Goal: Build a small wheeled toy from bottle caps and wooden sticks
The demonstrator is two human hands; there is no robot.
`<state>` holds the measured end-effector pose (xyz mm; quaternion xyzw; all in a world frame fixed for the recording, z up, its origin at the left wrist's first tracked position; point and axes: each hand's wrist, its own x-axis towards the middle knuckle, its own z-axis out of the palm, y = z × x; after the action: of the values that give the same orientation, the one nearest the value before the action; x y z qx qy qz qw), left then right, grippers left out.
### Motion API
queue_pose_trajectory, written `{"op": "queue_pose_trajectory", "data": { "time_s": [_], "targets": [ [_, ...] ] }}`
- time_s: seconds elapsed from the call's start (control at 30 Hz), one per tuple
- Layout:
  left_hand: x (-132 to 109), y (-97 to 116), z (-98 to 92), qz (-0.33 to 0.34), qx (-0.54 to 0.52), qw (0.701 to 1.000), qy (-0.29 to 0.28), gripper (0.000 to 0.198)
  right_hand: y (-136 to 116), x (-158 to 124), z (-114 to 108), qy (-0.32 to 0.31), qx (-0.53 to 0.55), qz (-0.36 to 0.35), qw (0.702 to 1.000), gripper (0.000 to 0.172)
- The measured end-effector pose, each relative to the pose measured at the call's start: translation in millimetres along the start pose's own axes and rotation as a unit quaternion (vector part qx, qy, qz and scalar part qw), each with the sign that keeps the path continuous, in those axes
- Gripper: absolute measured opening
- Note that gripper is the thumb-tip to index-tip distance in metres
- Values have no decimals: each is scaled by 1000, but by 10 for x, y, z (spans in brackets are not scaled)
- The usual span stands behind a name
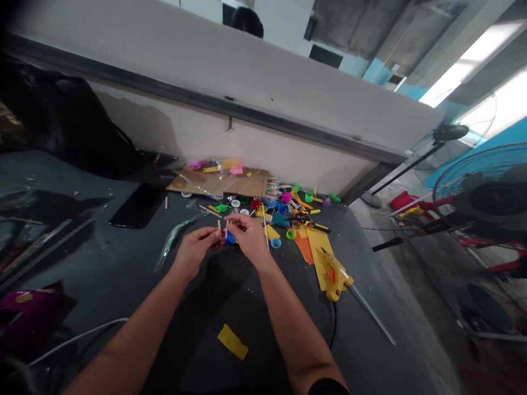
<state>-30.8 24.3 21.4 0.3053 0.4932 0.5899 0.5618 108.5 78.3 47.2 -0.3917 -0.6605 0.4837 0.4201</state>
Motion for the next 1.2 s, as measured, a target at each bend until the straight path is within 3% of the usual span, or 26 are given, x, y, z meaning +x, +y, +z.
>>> {"op": "queue_pose_trajectory", "data": {
  "time_s": [0.1, 0.3, 0.5, 0.7, 0.8, 0.97, 1.2],
  "targets": [
    [-23, 38, -9, -59, -16, 998, -21, 38, 23, -2, -15, -1, -29, 2, 1000, 12],
    [-42, 54, 19, -135, -10, 989, -57, 36, 62, -13, -29, -6, -16, 20, 1000, 13],
    [-56, 48, 26, -116, 2, 991, -64, 31, 85, -15, 4, 8, 37, 75, 996, 16],
    [-80, 90, 27, -103, 29, 991, -77, 22, 58, -18, -34, -41, 83, 140, 986, 21],
    [-81, 95, 16, -117, 3, 989, -86, 20, 36, -12, -53, -36, 112, 164, 979, 22],
    [-85, 123, -15, -154, -66, 978, -124, 25, 54, 17, -76, 5, 134, 159, 978, 22],
    [-123, 101, 88, -111, -41, 990, -71, 26, 71, -22, 49, 45, 110, 119, 986, 17]
  ]
}}
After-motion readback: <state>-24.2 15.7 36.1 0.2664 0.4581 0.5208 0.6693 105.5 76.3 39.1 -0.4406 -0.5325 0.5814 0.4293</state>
